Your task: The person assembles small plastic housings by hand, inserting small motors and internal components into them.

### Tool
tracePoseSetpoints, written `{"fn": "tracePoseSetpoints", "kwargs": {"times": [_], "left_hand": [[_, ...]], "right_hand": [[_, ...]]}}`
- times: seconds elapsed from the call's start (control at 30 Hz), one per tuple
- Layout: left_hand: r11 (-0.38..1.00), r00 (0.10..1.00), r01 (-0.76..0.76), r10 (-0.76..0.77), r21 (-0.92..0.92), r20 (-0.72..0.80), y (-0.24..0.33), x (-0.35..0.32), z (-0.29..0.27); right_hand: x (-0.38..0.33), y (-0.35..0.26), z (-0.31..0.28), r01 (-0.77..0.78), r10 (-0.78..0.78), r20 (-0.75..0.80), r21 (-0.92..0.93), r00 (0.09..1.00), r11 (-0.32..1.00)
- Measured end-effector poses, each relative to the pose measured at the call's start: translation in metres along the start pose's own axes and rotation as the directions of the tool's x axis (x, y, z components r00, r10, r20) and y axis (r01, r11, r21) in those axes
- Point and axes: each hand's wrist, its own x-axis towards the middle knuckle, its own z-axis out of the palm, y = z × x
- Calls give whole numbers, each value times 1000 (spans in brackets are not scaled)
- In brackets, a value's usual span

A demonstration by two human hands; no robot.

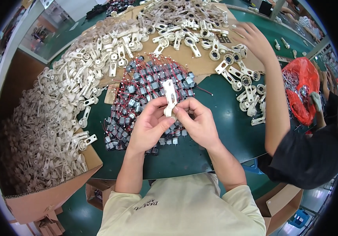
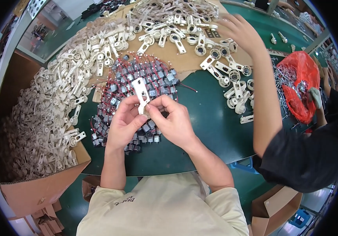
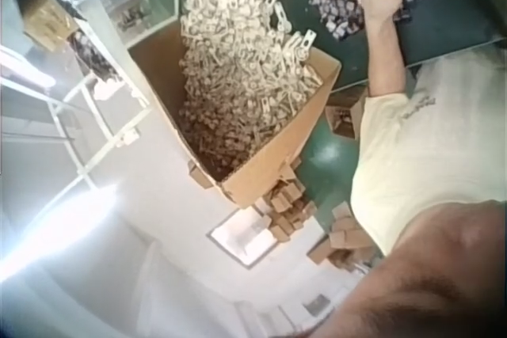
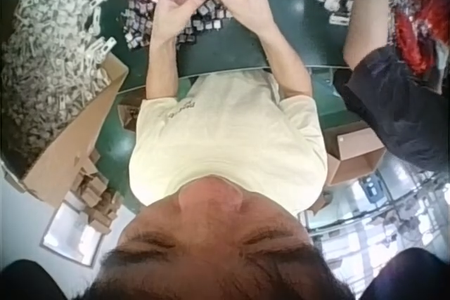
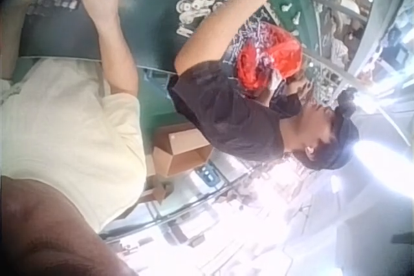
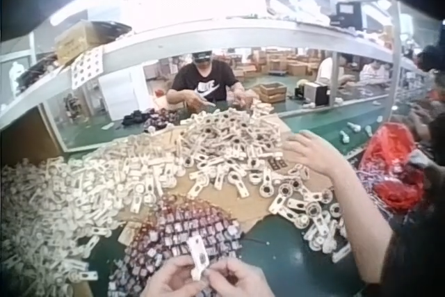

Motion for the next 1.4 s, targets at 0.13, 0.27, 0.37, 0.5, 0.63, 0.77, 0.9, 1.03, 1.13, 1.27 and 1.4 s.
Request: {"fn": "tracePoseSetpoints", "kwargs": {"times": [0.13,0.27,0.37,0.5,0.63,0.77,0.9,1.03,1.13,1.27,1.4], "left_hand": [[999,997,-27,24,-37,-74,-4,9,-1],[991,984,-35,12,-130,-176,5,4,-5],[993,989,-44,28,-106,-147,-1,6,-7],[996,989,-75,79,42,-122,-2,7,-8],[999,996,45,-44,10,-83,2,5,7],[994,996,90,-89,54,-22,-7,4,0],[997,998,51,-49,61,-36,-8,4,0],[996,996,78,-76,50,-39,-8,4,0],[999,995,15,-11,39,-103,-7,6,-1],[999,993,-1,7,45,-120,-7,5,-2],[997,997,51,-48,51,-55,-16,13,5]], "right_hand": [[1,6,-8,35,-42,40,157,998,987],[2,0,-11,37,-29,94,-90,995,995],[2,-4,-15,71,-61,48,-247,997,966],[2,-11,-21,148,-119,94,-420,988,895],[2,-14,-19,110,-84,85,-373,993,921],[3,-6,-18,161,-152,54,-283,987,946],[2,-6,-20,76,-68,36,-312,997,947],[1,2,-23,71,-69,16,-107,997,992],[1,-17,-29,16,21,111,-322,994,947],[2,-21,-31,86,-25,169,-363,985,928],[-2,-23,-49,130,-74,150,-414,986,901]]}}
